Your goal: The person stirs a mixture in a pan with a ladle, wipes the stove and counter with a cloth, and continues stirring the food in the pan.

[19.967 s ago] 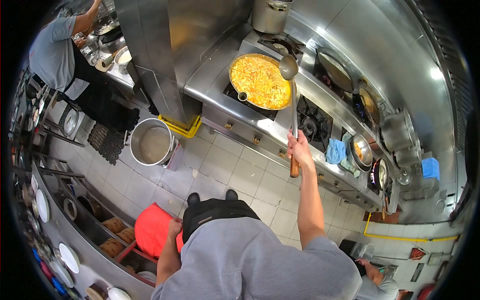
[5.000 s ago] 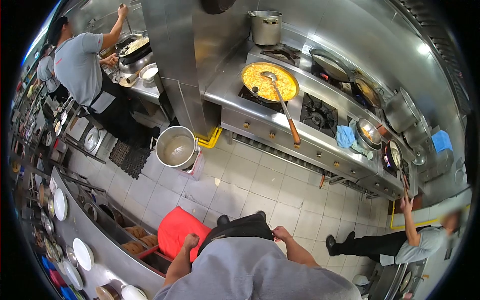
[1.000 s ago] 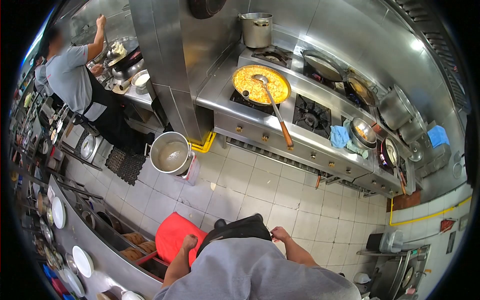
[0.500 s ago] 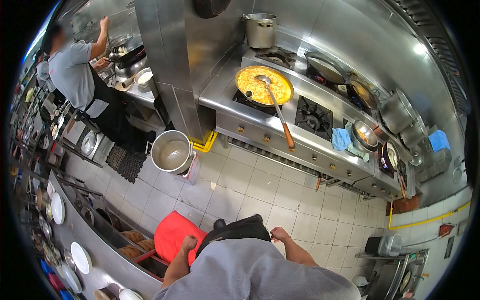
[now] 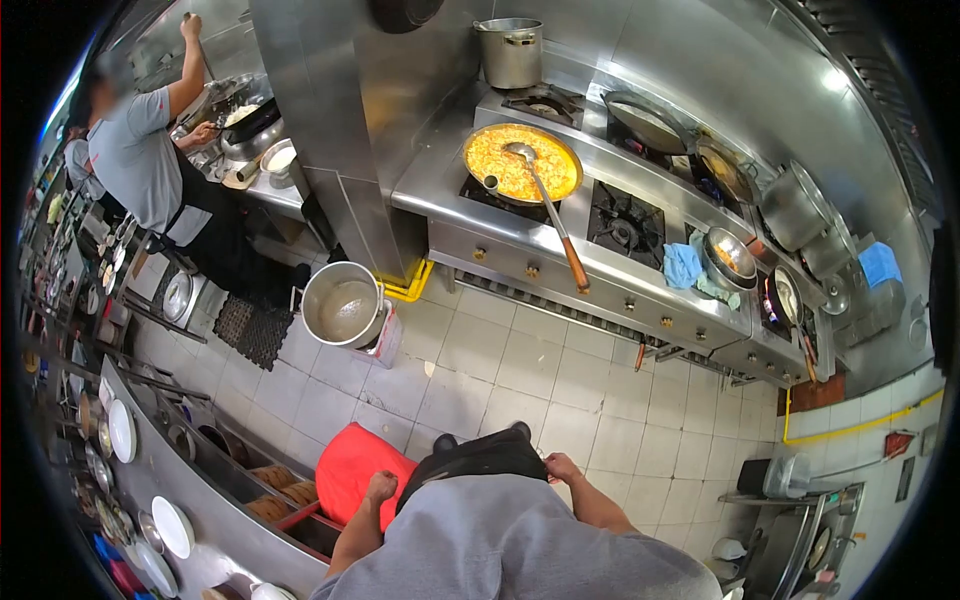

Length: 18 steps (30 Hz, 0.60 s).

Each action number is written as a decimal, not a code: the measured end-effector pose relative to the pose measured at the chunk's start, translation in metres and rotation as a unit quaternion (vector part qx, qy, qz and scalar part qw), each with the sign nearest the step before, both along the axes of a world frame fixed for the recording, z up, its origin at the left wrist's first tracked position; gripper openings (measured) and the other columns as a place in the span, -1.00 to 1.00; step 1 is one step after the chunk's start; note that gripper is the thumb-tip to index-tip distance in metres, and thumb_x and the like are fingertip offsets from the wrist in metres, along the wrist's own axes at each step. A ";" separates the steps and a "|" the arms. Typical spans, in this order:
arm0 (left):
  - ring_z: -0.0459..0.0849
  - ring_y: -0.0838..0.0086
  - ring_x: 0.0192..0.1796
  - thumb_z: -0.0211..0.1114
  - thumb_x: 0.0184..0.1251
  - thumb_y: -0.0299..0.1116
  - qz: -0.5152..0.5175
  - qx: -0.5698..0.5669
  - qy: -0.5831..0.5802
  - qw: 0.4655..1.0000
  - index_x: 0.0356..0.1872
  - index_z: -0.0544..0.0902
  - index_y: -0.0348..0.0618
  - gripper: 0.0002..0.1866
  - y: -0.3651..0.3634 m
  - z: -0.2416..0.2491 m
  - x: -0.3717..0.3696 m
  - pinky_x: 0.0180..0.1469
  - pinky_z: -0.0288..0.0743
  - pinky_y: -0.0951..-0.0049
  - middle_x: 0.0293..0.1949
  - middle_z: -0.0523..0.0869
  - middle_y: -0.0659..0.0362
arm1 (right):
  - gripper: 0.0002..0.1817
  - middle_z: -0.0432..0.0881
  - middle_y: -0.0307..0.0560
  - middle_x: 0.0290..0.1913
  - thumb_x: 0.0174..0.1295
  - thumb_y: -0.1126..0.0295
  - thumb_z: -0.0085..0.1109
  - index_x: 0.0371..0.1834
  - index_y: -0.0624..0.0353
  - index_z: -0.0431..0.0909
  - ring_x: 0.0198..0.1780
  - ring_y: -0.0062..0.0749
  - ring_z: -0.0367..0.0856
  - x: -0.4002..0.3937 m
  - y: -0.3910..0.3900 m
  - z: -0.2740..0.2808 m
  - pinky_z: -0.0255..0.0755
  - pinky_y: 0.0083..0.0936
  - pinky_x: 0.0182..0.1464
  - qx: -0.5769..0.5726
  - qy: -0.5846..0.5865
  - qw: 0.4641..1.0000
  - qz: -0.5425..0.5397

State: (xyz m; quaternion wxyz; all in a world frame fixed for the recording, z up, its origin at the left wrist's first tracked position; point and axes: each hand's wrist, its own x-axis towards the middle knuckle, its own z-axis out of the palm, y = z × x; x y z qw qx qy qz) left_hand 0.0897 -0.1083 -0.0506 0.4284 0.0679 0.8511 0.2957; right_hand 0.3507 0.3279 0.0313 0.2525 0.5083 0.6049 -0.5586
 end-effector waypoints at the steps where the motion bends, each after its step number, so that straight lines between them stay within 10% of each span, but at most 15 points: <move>1: 0.63 0.35 -0.35 0.08 0.14 -0.38 -0.005 0.009 0.008 1.000 -0.26 0.59 -0.34 -0.75 0.001 0.002 -0.001 -0.30 0.50 0.42 -0.41 0.67 0.01 | -0.75 0.61 -0.05 -0.44 0.14 0.31 0.04 -0.25 0.28 0.53 -0.50 -0.42 0.60 -0.001 -0.001 0.001 0.55 -0.47 -0.54 0.009 -0.002 1.000 0.002; 5: 0.62 0.45 -0.46 0.08 0.17 -0.42 -0.026 0.001 0.016 1.000 -0.29 0.58 -0.37 -0.78 0.007 0.006 -0.009 -0.42 0.50 0.47 -0.46 0.66 0.07 | -0.74 0.61 -0.03 -0.44 0.16 0.31 0.03 -0.28 0.32 0.55 -0.49 -0.37 0.60 -0.005 -0.003 0.020 0.55 -0.44 -0.53 0.039 0.001 0.999 0.008; 11: 0.66 0.08 -0.20 0.12 0.14 -0.25 -0.029 0.000 0.008 1.000 -0.25 0.60 -0.32 -0.69 0.016 -0.018 -0.016 -0.15 0.52 0.26 -0.35 0.66 -0.15 | -0.72 0.63 0.01 -0.41 0.15 0.33 0.02 -0.21 0.33 0.53 -0.43 -0.34 0.64 0.006 0.011 0.014 0.57 -0.43 -0.49 0.034 -0.001 0.999 -0.001; 18: 0.65 0.37 -0.43 0.11 0.18 -0.33 -0.023 0.037 -0.028 0.999 -0.29 0.59 -0.38 -0.73 0.049 0.005 -0.023 -0.37 0.50 0.39 -0.49 0.66 0.01 | -0.71 0.62 0.00 -0.37 0.12 0.31 0.04 -0.20 0.32 0.52 -0.41 -0.34 0.64 0.001 0.030 0.026 0.59 -0.44 -0.49 0.049 -0.011 0.999 -0.016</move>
